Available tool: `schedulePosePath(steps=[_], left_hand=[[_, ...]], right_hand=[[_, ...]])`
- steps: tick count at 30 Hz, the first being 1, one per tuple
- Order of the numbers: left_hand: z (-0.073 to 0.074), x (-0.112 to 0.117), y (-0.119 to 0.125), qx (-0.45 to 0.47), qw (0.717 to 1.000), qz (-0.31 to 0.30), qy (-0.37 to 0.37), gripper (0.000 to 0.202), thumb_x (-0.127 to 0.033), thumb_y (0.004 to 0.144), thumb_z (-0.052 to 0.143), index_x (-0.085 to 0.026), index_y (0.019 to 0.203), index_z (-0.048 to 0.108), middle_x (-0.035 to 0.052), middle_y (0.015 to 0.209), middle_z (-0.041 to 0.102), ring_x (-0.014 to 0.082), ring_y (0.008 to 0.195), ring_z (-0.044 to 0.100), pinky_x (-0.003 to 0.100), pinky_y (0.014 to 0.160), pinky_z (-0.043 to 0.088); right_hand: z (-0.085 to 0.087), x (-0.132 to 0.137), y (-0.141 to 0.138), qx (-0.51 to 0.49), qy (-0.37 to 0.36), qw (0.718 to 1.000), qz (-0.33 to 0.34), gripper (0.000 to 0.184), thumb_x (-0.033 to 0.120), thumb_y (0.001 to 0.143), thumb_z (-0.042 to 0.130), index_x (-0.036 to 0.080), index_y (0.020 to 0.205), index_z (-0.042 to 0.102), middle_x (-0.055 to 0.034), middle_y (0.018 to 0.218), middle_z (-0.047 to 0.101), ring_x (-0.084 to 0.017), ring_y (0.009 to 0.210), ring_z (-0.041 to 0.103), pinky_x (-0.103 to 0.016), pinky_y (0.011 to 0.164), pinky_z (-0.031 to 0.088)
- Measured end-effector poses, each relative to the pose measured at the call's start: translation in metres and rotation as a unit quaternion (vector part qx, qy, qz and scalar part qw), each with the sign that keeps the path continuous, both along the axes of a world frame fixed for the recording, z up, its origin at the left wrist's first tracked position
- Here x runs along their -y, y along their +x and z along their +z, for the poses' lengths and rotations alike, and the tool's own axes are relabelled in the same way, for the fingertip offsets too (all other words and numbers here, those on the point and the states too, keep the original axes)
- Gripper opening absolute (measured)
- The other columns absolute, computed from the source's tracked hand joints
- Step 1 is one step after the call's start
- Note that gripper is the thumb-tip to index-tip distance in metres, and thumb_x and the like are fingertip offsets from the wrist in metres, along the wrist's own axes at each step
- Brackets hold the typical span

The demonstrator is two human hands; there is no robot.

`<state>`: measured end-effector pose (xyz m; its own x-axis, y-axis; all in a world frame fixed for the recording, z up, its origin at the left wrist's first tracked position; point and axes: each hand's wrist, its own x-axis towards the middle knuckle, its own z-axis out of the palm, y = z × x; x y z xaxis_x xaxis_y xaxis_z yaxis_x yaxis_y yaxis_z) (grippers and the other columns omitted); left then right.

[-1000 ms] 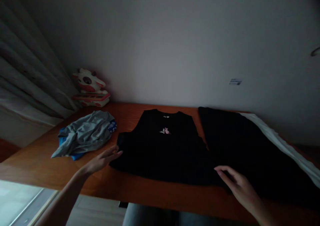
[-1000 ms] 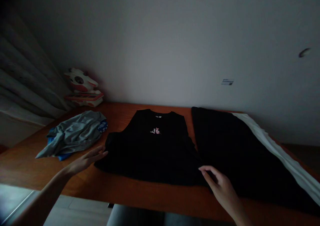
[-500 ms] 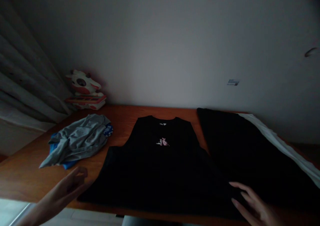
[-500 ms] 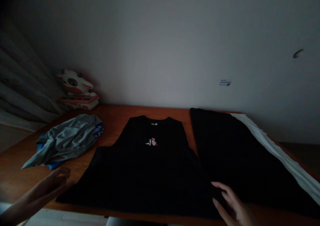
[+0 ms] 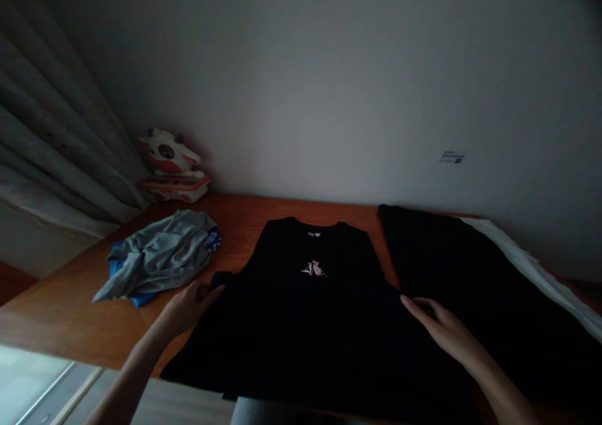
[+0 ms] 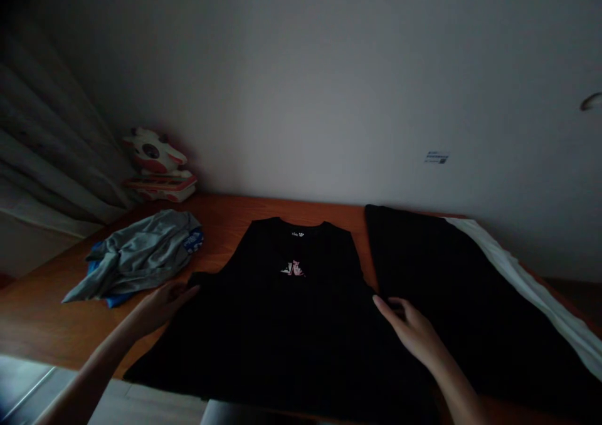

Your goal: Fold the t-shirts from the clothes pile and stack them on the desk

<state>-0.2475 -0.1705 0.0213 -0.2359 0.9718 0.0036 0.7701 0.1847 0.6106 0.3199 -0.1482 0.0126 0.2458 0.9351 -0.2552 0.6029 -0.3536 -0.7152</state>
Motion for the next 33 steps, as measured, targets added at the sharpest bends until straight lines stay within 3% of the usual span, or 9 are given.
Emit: schedulePosePath(steps=[3,6,11,17,20,24,27,30,33], left_hand=[[-0.003,-0.014,0.002,0.012,0.999,-0.039,-0.023,0.053,-0.074,0.071,0.057,-0.023,0.059,0.054,-0.0017,0.055,0.052,0.0172,0.053,0.052,0.028,0.052,0.039],[0.002,-0.017,0.002,0.071,0.997,-0.038,0.020,0.049,-0.070,0.069,0.063,-0.022,0.070,0.055,-0.0017,0.065,0.058,0.0178,0.061,0.057,0.028,0.058,0.044],[0.027,-0.020,0.009,0.183,0.979,-0.022,0.086,0.050,-0.062,0.064,0.077,-0.024,0.077,0.047,-0.0084,0.061,0.050,0.0125,0.056,0.053,0.023,0.054,0.043],[0.051,-0.053,0.027,0.322,0.938,0.031,0.127,0.060,-0.063,0.064,0.080,-0.024,0.101,0.053,-0.0033,0.080,0.067,0.0175,0.070,0.067,0.027,0.064,0.054],[0.042,-0.079,0.024,0.286,0.957,-0.003,0.055,0.062,-0.070,0.061,0.076,-0.019,0.094,0.064,0.0021,0.080,0.072,0.0230,0.073,0.070,0.032,0.067,0.057],[0.029,-0.102,0.012,0.203,0.976,-0.071,-0.033,0.056,-0.068,0.055,0.078,-0.019,0.081,0.075,0.0046,0.079,0.077,0.0287,0.079,0.071,0.037,0.074,0.056],[0.033,-0.114,0.009,0.192,0.978,-0.073,0.015,0.053,-0.067,0.064,0.074,-0.020,0.089,0.078,0.0050,0.090,0.079,0.0290,0.089,0.071,0.035,0.081,0.055],[0.041,-0.134,0.011,0.182,0.979,-0.029,0.091,0.057,-0.066,0.070,0.068,-0.018,0.099,0.077,0.0065,0.096,0.079,0.0285,0.093,0.071,0.033,0.079,0.054],[0.043,-0.160,0.013,0.082,0.993,0.007,0.087,0.048,-0.059,0.069,0.068,-0.018,0.093,0.078,0.0070,0.084,0.078,0.0286,0.084,0.071,0.031,0.069,0.052]], right_hand=[[-0.005,-0.018,0.001,-0.003,0.021,0.999,0.050,0.058,0.079,0.066,0.063,0.024,0.083,0.074,-0.0102,0.088,0.080,-0.034,0.089,0.076,-0.046,0.084,0.059],[-0.003,-0.019,0.004,-0.029,0.073,0.994,0.081,0.051,0.072,0.067,0.068,0.025,0.085,0.076,-0.0082,0.090,0.080,-0.034,0.091,0.075,-0.044,0.083,0.059],[0.017,-0.008,0.005,-0.122,0.127,0.984,0.016,0.056,0.065,0.065,0.075,0.024,0.104,0.073,-0.0108,0.113,0.077,-0.034,0.108,0.071,-0.040,0.090,0.058],[0.019,-0.022,0.004,-0.185,0.188,0.965,-0.007,0.054,0.061,0.074,0.071,0.025,0.114,0.074,-0.0089,0.128,0.072,-0.034,0.126,0.062,-0.042,0.102,0.052],[0.012,-0.039,0.009,-0.144,0.185,0.972,-0.005,0.053,0.061,0.075,0.068,0.026,0.115,0.075,-0.0070,0.128,0.072,-0.033,0.128,0.061,-0.046,0.109,0.047],[0.012,-0.055,0.016,-0.058,0.125,0.989,0.043,0.046,0.061,0.070,0.068,0.028,0.100,0.080,-0.0070,0.114,0.078,-0.036,0.115,0.068,-0.051,0.107,0.047],[0.017,-0.069,0.014,-0.030,0.191,0.979,0.059,0.044,0.061,0.075,0.063,0.028,0.099,0.079,-0.0065,0.114,0.077,-0.034,0.114,0.068,-0.049,0.107,0.047],[0.019,-0.094,0.007,-0.026,0.271,0.962,0.035,0.048,0.058,0.078,0.064,0.025,0.111,0.073,-0.0087,0.118,0.075,-0.031,0.116,0.067,-0.046,0.104,0.049],[0.013,-0.125,0.004,-0.016,0.246,0.969,-0.009,0.058,0.050,0.073,0.071,0.023,0.124,0.067,-0.0116,0.112,0.077,-0.030,0.103,0.073,-0.046,0.095,0.054]])
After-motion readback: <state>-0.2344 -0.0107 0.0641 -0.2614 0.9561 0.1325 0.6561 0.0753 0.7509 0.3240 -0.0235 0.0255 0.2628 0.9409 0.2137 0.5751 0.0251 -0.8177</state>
